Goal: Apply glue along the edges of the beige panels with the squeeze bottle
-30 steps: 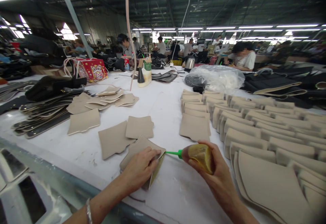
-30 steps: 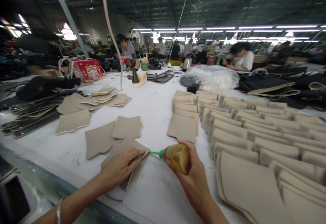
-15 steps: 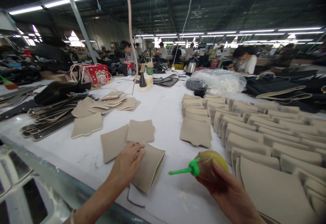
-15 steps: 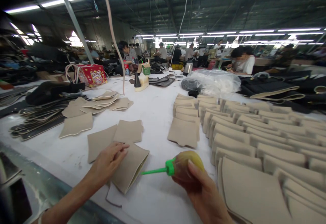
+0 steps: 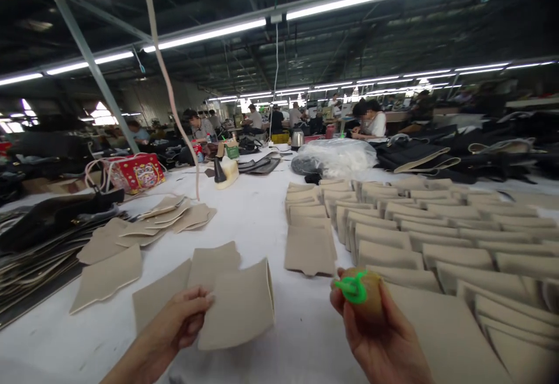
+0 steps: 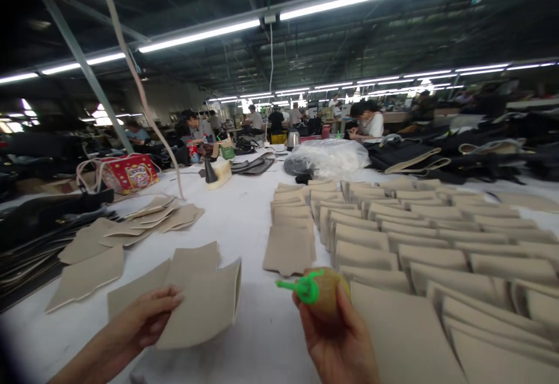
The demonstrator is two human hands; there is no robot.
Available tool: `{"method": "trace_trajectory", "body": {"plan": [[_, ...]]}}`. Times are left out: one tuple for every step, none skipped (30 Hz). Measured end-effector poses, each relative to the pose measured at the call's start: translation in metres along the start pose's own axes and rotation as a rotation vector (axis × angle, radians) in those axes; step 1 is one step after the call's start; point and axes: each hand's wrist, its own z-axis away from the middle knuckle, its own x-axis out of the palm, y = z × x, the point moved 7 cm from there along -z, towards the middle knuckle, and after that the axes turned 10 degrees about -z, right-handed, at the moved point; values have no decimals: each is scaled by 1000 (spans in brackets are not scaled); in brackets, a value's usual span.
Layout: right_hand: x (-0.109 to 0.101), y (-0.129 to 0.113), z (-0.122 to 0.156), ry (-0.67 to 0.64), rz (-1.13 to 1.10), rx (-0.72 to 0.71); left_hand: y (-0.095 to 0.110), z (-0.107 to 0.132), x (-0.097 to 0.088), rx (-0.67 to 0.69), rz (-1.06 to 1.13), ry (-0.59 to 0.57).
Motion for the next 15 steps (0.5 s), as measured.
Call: {"method": "trace_trajectory", "body": {"plan": [[3, -8, 1, -18, 47, -51, 7, -2, 8, 11, 77, 15], [6, -16, 3, -36, 99, -103, 14, -5, 17, 19, 135, 33], [10, -25, 5, -54, 147, -150, 20, -9, 29, 24, 176, 44], [13, -32, 8, -69, 182, -194, 26, -13, 42, 30, 202, 40], [16, -40, 11, -80, 200, -232, 29, -19, 58, 26, 215, 23], [17, -47, 13, -90, 200, -263, 32, -25, 75, 16, 224, 0], [18, -54, 16, -98, 182, -288, 33, -32, 92, 4, 234, -21], [18, -60, 18, -108, 147, -306, 32, -38, 108, -11, 247, -36], [18, -66, 19, -121, 99, -316, 31, -44, 123, -26, 266, -44], [17, -71, 20, -137, 44, -318, 29, -50, 136, -37, 290, -46], [16, -75, 21, -152, -13, -316, 27, -55, 148, -45, 318, -47], [15, -79, 21, -166, -66, -312, 25, -60, 158, -50, 346, -47], [14, -81, 21, -176, -107, -310, 23, -64, 167, -54, 372, -44], [14, -83, 21, -182, -132, -308, 20, -67, 174, -61, 393, -38], [13, -84, 21, -183, -136, -317, 17, -70, 181, -69, 406, -33]]}}
